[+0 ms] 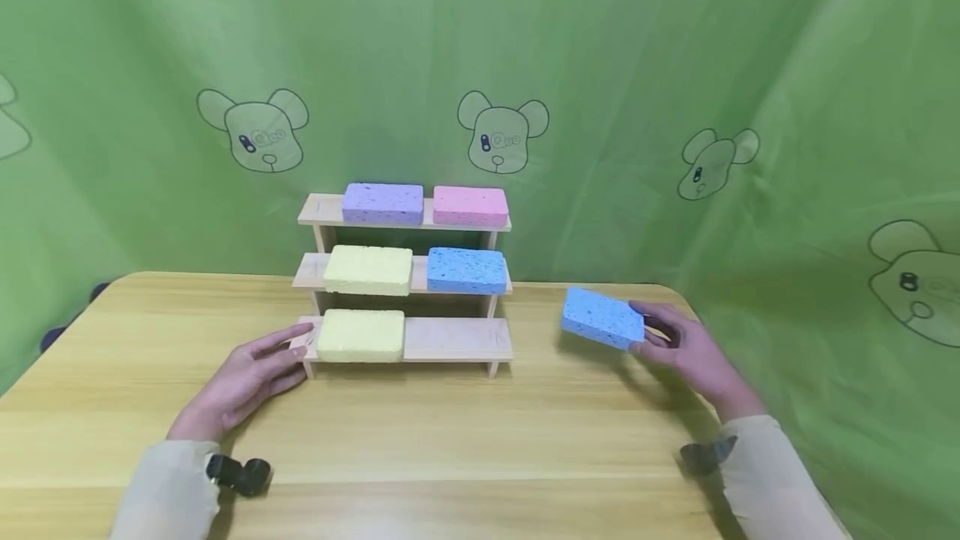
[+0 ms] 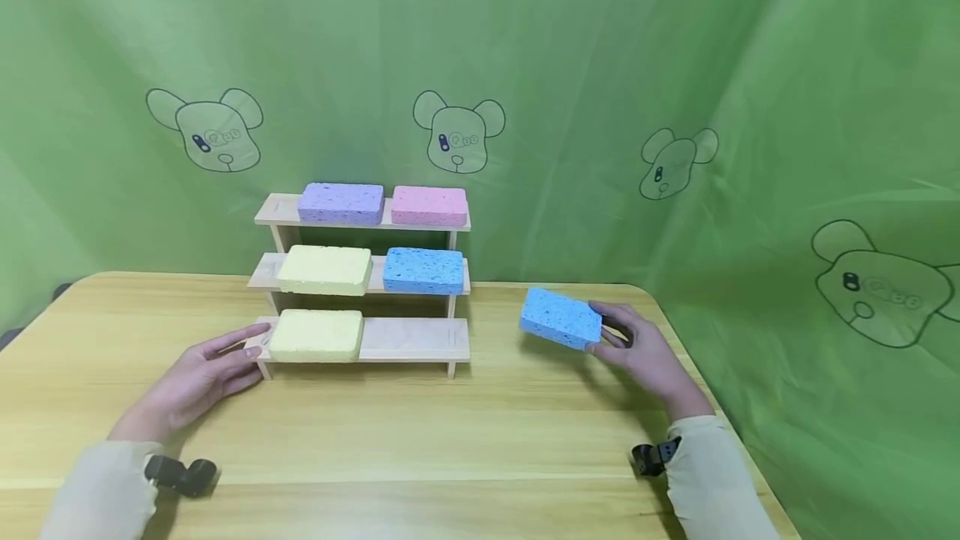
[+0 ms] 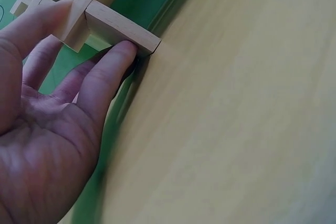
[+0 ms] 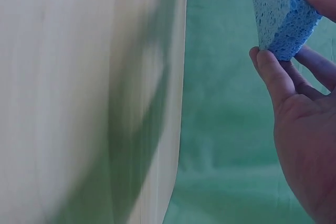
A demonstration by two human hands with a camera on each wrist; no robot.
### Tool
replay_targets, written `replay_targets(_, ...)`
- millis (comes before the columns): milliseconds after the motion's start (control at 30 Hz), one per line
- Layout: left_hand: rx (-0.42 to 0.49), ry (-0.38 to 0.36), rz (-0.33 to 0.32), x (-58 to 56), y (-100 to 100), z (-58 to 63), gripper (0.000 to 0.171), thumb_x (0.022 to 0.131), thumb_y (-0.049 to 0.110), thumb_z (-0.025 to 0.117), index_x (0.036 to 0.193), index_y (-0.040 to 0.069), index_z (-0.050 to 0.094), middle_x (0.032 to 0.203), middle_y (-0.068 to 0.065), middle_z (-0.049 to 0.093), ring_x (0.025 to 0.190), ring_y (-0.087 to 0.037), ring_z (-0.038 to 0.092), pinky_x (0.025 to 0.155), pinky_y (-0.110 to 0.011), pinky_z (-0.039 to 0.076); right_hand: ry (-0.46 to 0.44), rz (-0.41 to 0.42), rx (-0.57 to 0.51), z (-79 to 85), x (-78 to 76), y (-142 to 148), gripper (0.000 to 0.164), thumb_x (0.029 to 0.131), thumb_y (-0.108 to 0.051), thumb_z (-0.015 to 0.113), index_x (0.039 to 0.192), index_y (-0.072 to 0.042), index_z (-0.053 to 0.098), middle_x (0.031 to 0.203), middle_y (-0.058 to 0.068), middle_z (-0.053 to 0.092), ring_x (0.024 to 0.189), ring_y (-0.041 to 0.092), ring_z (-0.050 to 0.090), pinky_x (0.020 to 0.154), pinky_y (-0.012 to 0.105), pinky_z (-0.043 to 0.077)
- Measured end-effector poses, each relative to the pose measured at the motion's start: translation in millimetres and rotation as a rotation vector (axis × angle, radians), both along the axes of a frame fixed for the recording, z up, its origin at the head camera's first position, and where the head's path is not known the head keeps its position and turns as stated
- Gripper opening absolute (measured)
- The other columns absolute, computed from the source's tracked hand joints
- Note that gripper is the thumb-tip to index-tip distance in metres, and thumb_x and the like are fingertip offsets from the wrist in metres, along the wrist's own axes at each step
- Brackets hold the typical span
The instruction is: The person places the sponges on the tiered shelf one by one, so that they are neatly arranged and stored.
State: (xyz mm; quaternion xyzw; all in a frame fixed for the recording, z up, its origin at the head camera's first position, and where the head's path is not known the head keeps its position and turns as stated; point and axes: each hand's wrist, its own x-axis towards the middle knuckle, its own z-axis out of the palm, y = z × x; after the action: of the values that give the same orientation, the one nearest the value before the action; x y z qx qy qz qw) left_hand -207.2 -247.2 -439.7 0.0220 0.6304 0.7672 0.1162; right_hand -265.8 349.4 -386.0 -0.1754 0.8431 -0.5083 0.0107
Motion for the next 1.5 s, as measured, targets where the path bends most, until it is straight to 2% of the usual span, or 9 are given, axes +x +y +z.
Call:
replay_targets(167,-0.005,0.007,0.006,0.6,0.3,0.0,0.064,0.097,0.011,0.062,0.150,-0.002,0.028,0.158,-0.025,0.015,0.115,-0.020,0.059,0.103,-0.036,0.046,0.053,0.037,-0.053,-2.7,-0.2,-11.1,0.066,0.087,-0.003,0.074,0.144,0.007,0.041,0.142,0.023,0.039,0.124,0.014,0.047,0.102,0.018,0.041)
replay_targets(233,-0.004,0.008,0.008,0.4,-0.2,0.4,0.064,0.097,0.011,0.062,0.150,-0.002,0.028,0.158,-0.024,0.014,0.114,-0.019,0.060,0.103,-0.036,0.046,0.064,0.052,-0.073,-3.3,-0.4,-15.7,0.065,0.086,-0.001,0.074,0.143,0.008,0.042,0.140,0.023,0.040,0.122,0.009,0.047,0.103,0.019,0.041)
replay_targets(467,0.005,-0.002,0.013,0.0,-0.1,0.9,0.065,0.097,0.010,0.062,0.150,-0.002,0.028,0.158,-0.024,0.014,0.112,-0.019,0.061,0.102,-0.036,0.047,0.059,0.074,-0.095,-6.9,1.0,-26.9,0.066,0.084,-0.001,0.076,0.141,0.009,0.044,0.135,0.021,0.043,0.122,0.016,0.049,0.104,0.022,0.042)
replay_targets(600,0.010,-0.002,0.014,0.5,-0.3,0.3,0.065,0.097,0.009,0.062,0.150,-0.003,0.026,0.158,-0.024,0.015,0.112,-0.019,0.061,0.102,-0.036,0.046,0.057,0.088,-0.102,-7.7,2.8,-34.0,0.065,0.083,-0.001,0.077,0.140,0.009,0.045,0.135,0.021,0.044,0.125,0.026,0.047,0.104,0.023,0.042)
replay_targets(733,0.019,0.002,0.015,0.3,-0.4,0.0,0.064,0.097,0.009,0.062,0.150,-0.003,0.027,0.157,-0.026,0.016,0.113,-0.019,0.061,0.102,-0.037,0.046,0.055,0.111,-0.096,-6.4,3.8,-42.8,0.066,0.083,-0.002,0.078,0.140,0.008,0.046,0.135,0.021,0.044,0.127,0.035,0.044,0.104,0.023,0.042)
replay_targets(900,0.027,0.003,0.017,0.2,0.1,0.5,0.062,0.097,0.009,0.062,0.150,-0.002,0.031,0.155,-0.028,0.019,0.113,-0.020,0.061,0.102,-0.038,0.046,0.053,0.138,-0.078,-2.6,5.4,-54.0,0.066,0.083,-0.004,0.079,0.140,0.006,0.047,0.135,0.019,0.044,0.127,0.039,0.044,0.105,0.024,0.041)
replay_targets(1200,0.022,-0.008,0.024,0.2,-0.3,0.4,0.063,0.097,0.009,0.062,0.150,-0.002,0.030,0.155,-0.028,0.020,0.112,-0.020,0.061,0.102,-0.038,0.047,0.079,0.182,-0.072,8.3,14.9,-72.9,0.065,0.082,-0.005,0.080,0.139,0.003,0.050,0.136,0.016,0.045,0.128,0.035,0.045,0.107,0.025,0.040)
replay_targets(1500,0.021,-0.015,0.024,0.4,-0.3,1.0,0.065,0.097,0.009,0.062,0.150,-0.003,0.027,0.156,-0.027,0.018,0.112,-0.019,0.061,0.102,-0.037,0.047,0.091,0.212,-0.079,8.2,16.1,-86.5,0.065,0.081,-0.004,0.080,0.138,0.002,0.051,0.135,0.015,0.047,0.127,0.032,0.046,0.107,0.027,0.040)
